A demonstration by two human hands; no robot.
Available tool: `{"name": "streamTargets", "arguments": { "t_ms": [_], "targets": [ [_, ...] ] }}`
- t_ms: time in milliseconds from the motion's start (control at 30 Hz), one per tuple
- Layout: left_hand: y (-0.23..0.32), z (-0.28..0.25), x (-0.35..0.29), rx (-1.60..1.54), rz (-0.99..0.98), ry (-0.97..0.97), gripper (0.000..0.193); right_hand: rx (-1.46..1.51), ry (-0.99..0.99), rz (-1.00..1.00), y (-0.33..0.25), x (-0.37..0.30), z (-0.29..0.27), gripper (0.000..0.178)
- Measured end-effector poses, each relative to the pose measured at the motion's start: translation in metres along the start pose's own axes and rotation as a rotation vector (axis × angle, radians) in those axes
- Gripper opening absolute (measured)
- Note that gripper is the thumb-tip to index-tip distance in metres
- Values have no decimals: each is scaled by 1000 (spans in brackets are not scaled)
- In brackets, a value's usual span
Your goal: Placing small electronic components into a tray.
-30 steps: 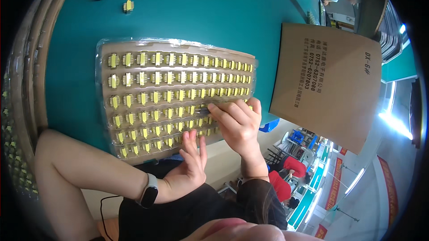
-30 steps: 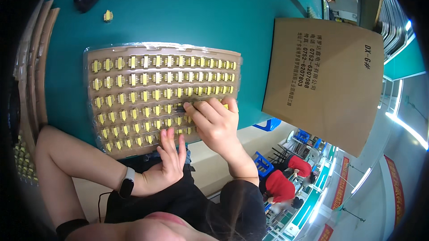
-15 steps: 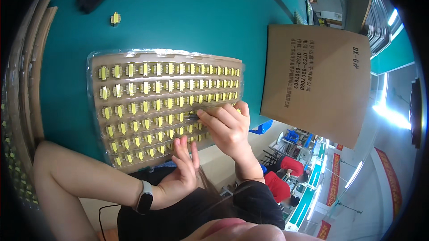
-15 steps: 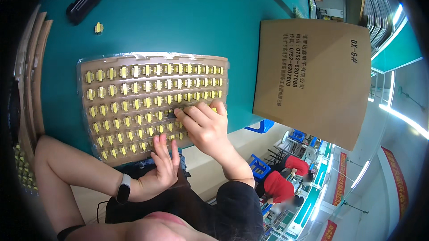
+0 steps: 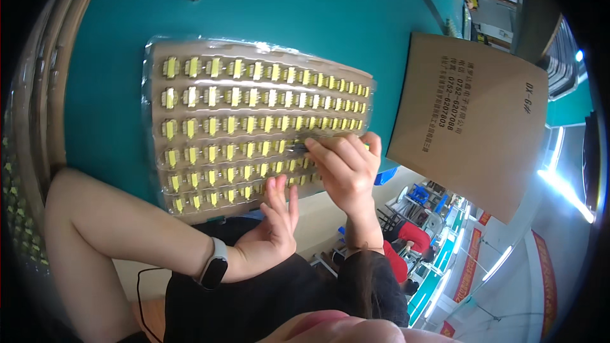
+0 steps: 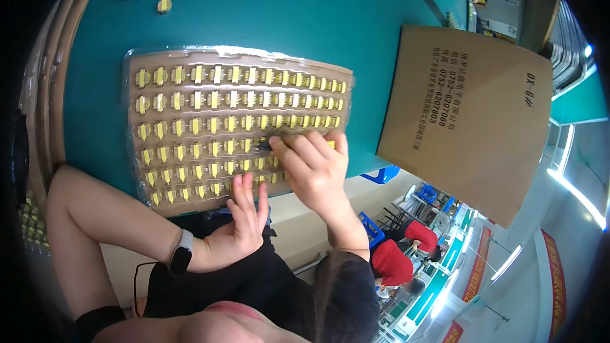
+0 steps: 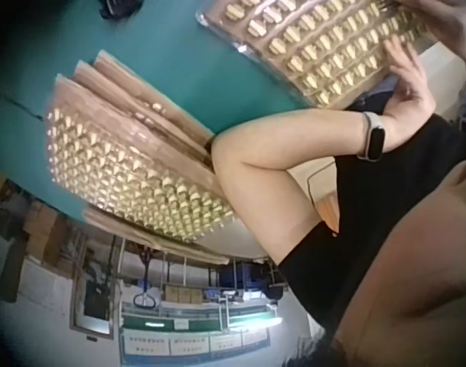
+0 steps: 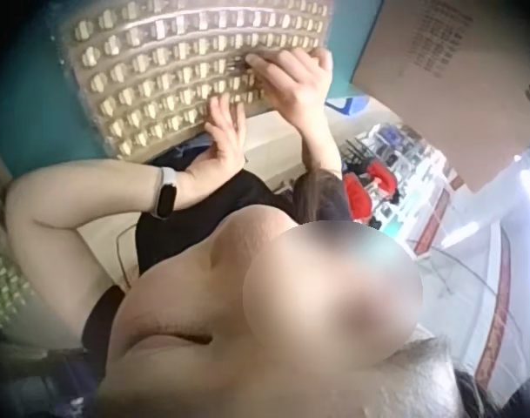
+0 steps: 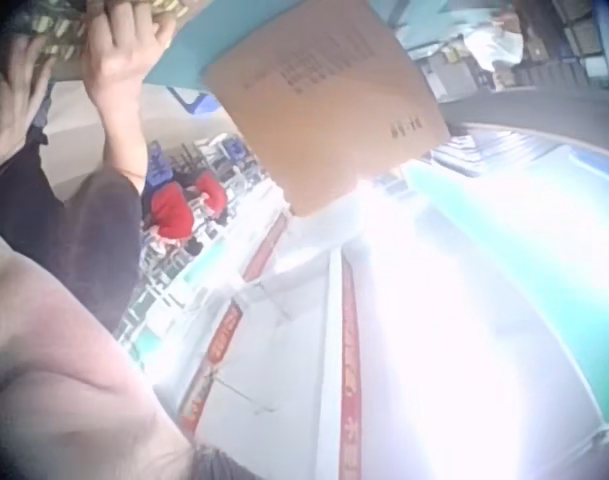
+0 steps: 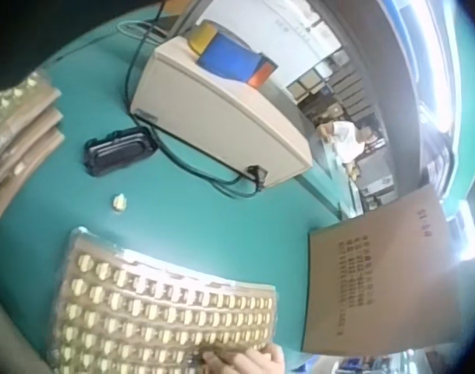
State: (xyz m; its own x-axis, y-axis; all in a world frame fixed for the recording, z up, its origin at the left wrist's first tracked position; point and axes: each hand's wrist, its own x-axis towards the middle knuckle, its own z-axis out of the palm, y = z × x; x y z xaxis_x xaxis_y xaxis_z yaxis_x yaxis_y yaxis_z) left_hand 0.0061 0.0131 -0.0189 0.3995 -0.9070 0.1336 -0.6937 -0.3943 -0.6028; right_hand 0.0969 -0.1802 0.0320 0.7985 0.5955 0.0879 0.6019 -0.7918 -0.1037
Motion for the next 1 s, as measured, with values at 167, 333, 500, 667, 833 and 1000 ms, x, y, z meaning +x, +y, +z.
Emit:
{"name": "streamTargets", "arguments": {
  "t_ms": [167,333,500,667,833,1000],
  "targets": [
    [3,0,-3,3,36,-25,37,-10,1,3,-2,-3,7,32],
    [3,-5,-3,2,32,-53,40,-20,-7,11,-3,-2,4,31],
    [-14,-18,-10,-98,50,-157,47,-22,9,33,-5,-5,1,32],
    [-18,-28,-16,-222,59,-238,51,51,10,5,-15,-13,1,36],
    [-18,-28,-17,-210,79,-230,50,52,-45,28,-26,-19,-1,36],
    [-17,-26,-17,-201,104,-219,47,39,-77,49,-28,-19,3,34]
  ]
}}
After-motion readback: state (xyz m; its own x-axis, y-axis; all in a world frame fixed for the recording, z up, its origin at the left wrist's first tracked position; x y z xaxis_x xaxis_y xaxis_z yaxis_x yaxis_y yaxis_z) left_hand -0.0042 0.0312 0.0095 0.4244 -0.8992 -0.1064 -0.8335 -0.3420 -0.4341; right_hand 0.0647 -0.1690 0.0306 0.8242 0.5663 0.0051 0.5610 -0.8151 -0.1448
